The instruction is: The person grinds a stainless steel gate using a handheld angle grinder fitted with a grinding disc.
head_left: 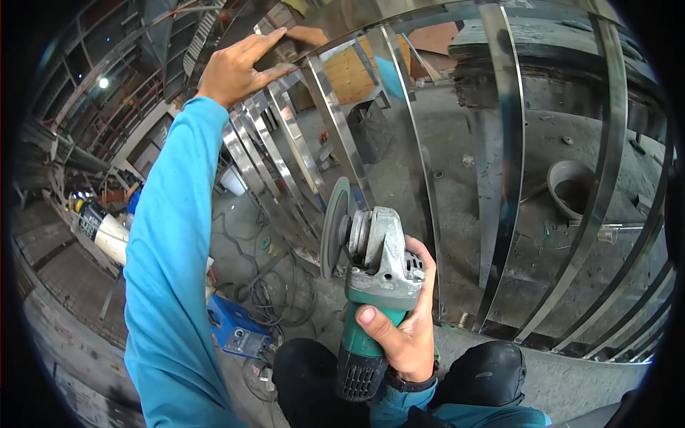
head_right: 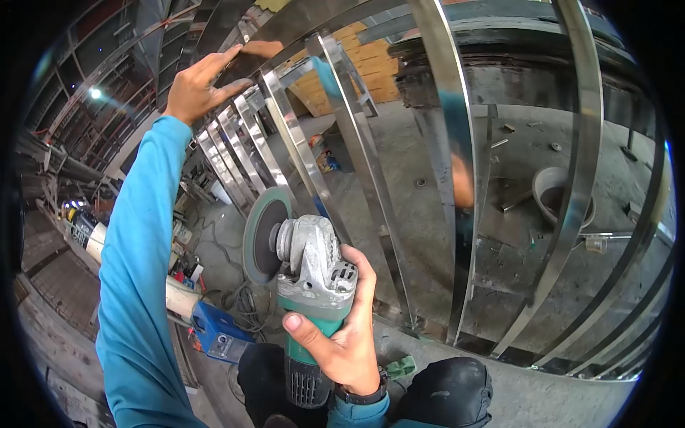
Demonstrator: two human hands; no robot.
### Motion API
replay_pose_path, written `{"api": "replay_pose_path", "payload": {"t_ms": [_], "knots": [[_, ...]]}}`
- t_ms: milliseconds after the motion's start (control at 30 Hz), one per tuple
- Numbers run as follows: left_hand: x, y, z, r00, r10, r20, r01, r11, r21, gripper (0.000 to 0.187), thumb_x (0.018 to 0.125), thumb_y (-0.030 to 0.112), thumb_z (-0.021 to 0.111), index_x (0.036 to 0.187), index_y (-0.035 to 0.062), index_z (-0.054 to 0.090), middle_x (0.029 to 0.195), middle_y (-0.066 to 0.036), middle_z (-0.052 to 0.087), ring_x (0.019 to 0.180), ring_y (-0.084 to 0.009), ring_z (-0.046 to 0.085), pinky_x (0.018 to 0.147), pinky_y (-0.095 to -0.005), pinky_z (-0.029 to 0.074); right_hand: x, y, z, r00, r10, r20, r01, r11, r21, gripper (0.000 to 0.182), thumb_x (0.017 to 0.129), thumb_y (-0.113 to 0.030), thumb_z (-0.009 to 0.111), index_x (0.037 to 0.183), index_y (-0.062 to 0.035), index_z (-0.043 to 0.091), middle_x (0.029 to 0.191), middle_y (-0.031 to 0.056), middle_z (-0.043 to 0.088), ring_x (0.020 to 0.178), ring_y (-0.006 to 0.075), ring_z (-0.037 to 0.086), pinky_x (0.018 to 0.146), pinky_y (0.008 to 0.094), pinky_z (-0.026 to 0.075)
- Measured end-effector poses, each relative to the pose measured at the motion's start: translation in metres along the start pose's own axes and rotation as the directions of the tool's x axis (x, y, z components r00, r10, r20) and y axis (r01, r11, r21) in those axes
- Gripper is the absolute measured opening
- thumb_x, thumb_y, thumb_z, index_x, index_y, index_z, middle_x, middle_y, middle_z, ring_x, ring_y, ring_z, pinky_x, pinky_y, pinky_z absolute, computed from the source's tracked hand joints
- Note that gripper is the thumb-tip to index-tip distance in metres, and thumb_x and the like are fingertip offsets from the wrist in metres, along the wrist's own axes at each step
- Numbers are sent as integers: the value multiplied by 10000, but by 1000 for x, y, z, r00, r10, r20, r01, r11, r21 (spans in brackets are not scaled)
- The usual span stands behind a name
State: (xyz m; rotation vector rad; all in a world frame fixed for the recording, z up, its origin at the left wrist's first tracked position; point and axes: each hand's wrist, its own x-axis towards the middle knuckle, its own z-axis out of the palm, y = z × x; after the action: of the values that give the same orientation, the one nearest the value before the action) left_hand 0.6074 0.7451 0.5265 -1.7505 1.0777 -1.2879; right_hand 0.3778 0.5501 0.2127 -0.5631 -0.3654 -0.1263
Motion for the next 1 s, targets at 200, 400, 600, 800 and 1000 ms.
{"api": "replay_pose_path", "payload": {"t_ms": [200,400,600,800,1000], "knots": [[-38,-17,23,998,-48,35,47,998,37,681,776,510,789,1355,199,611,1052,-38,710,905,-253,710,731,-370,606,-1,12,0,999,48,-14,-48,999,-24,962,808,-90,802,1534,-91,172,1251,194,580,960,250,659,810,394,589],[-49,-23,41,987,-157,12,157,988,-1,666,733,481,834,1302,191,646,1100,-71,714,971,-270,705,823,-390,597,-5,24,18,996,39,-76,-40,999,-17,956,811,-107,825,1522,-38,189,1357,166,507,1222,234,539,1064,376,416],[-11,3,33,986,-112,-121,103,991,-84,597,755,447,800,1244,131,663,1062,-100,720,954,-271,713,794,-385,597,0,75,26,993,-54,-102,40,990,-132,1049,756,-257,838,1524,-46,154,1016,228,635,717,293,691,627,393,588],[-48,-18,52,976,-66,-208,30,985,-172,643,784,406,781,1308,74,611,1125,-136,701,994,-321,689,825,-421,569,0,101,40,991,-68,-118,44,979,-198,983,797,-143,839,1524,-45,184,1332,156,534,1171,234,569,1007,376,471],[-105,-60,90,928,-64,-367,12,990,-143,582,760,455,825,1232,138,700,1076,-53,743,953,-229,722,814,-339,609,2,135,31,991,-38,-131,-3,954,-298,954,801,-163,846,1506,-37,216,1318,161,542,1182,225,560,1029,367,446]]}}
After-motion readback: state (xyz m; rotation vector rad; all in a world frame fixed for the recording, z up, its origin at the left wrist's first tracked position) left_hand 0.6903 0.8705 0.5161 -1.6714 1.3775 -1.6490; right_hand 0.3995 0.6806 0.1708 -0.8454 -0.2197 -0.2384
